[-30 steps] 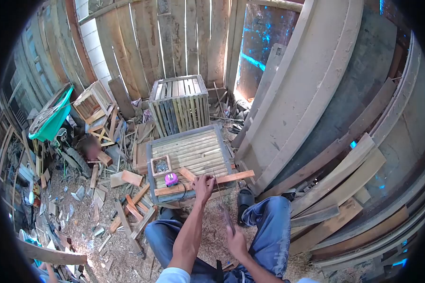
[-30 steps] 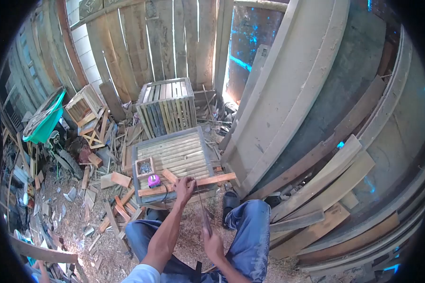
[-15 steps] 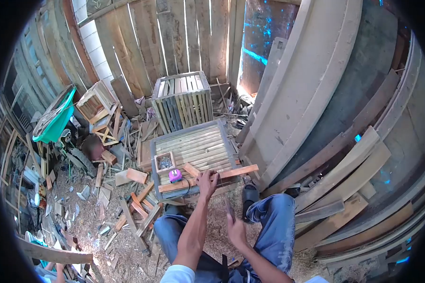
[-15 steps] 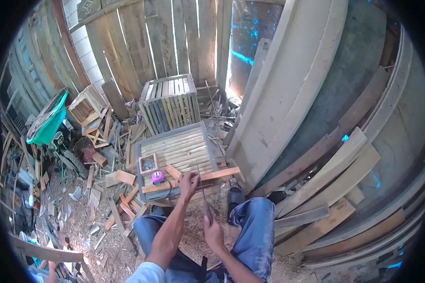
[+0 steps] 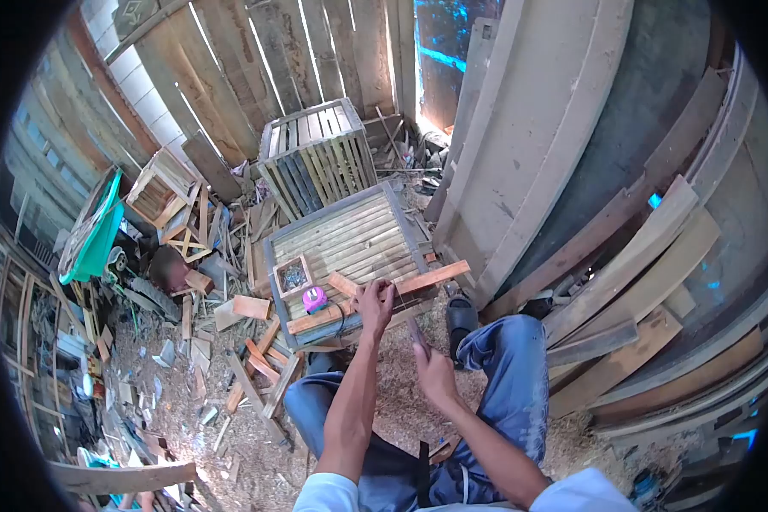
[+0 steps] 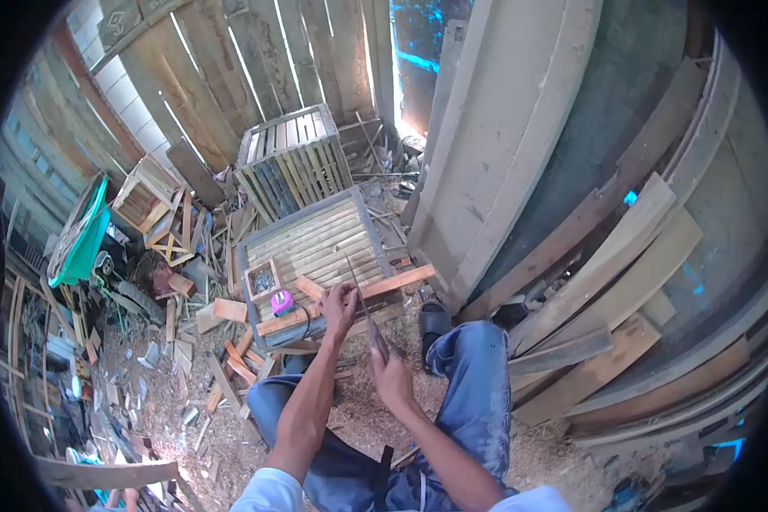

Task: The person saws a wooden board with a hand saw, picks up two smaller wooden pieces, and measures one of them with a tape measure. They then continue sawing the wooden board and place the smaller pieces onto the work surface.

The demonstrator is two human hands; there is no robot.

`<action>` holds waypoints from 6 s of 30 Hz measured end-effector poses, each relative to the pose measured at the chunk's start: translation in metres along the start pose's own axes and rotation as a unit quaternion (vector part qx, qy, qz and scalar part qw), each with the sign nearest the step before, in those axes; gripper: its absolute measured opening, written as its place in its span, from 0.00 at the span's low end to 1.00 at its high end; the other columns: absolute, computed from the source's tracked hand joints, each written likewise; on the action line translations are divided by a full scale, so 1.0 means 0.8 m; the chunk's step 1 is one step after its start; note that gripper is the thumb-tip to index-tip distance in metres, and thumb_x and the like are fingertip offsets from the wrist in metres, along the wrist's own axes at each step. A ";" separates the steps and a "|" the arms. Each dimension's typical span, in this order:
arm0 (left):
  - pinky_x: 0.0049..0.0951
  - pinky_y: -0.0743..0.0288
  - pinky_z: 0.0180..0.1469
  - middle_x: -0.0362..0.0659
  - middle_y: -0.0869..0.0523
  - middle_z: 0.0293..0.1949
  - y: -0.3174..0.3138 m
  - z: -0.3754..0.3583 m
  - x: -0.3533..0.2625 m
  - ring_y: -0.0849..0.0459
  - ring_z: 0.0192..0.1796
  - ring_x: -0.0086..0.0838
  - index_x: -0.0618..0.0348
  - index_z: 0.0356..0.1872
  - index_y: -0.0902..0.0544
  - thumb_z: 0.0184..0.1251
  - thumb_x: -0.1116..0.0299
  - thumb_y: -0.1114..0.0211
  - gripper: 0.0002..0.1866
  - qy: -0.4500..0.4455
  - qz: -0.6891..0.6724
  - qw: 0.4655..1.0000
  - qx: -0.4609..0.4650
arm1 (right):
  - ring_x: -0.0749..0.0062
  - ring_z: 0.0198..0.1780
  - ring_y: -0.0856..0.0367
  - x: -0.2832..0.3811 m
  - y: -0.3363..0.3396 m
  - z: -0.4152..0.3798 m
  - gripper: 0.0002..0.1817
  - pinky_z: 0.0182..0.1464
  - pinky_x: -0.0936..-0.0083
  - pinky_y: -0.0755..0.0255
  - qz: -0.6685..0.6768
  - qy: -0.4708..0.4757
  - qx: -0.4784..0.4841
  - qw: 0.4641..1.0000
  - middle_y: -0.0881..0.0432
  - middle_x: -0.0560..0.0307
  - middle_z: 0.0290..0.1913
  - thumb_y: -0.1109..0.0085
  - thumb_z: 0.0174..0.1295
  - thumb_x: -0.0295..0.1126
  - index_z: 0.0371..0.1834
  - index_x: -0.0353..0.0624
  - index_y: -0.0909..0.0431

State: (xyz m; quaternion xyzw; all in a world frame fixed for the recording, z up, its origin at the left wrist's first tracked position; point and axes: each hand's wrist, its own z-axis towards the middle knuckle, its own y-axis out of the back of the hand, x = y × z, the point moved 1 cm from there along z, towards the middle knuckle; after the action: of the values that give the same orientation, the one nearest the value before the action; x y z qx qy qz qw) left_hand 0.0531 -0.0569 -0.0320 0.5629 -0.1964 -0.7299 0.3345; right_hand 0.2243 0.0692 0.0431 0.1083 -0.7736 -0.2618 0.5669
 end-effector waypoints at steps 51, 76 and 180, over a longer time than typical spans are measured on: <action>0.48 0.46 0.62 0.35 0.15 0.41 -0.008 0.005 0.005 0.26 0.54 0.35 0.46 0.43 0.14 0.62 0.54 0.33 0.13 0.015 -0.002 1.000 0.001 | 0.39 0.36 0.16 0.003 0.002 -0.014 0.23 0.38 0.52 0.26 -0.012 -0.039 0.075 0.996 0.18 0.37 0.28 0.55 0.74 0.47 0.49 0.37 0.20; 0.49 0.48 0.64 0.37 0.15 0.41 -0.008 -0.002 0.008 0.27 0.55 0.37 0.47 0.40 0.14 0.63 0.52 0.35 0.13 0.017 -0.006 0.999 -0.032 | 0.40 0.30 0.18 0.011 -0.006 -0.007 0.29 0.34 0.52 0.30 0.034 0.021 0.005 0.999 0.22 0.35 0.22 0.57 0.74 0.51 0.37 0.32 0.20; 0.43 0.28 0.58 0.52 0.24 0.49 0.008 0.044 0.002 0.26 0.56 0.50 0.61 0.50 0.23 0.40 0.85 0.34 0.28 -0.122 0.079 0.989 0.023 | 0.53 0.22 0.25 -0.036 0.021 0.013 0.29 0.29 0.60 0.35 0.108 0.040 -0.098 0.988 0.25 0.41 0.19 0.48 0.71 0.51 0.27 0.32 0.22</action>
State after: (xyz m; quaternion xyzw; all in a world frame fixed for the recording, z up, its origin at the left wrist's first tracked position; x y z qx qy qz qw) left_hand 0.0208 -0.0657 -0.0183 0.4597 -0.2964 -0.7600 0.3510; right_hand 0.2263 0.0995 0.0262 -0.0219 -0.7280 -0.2691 0.6302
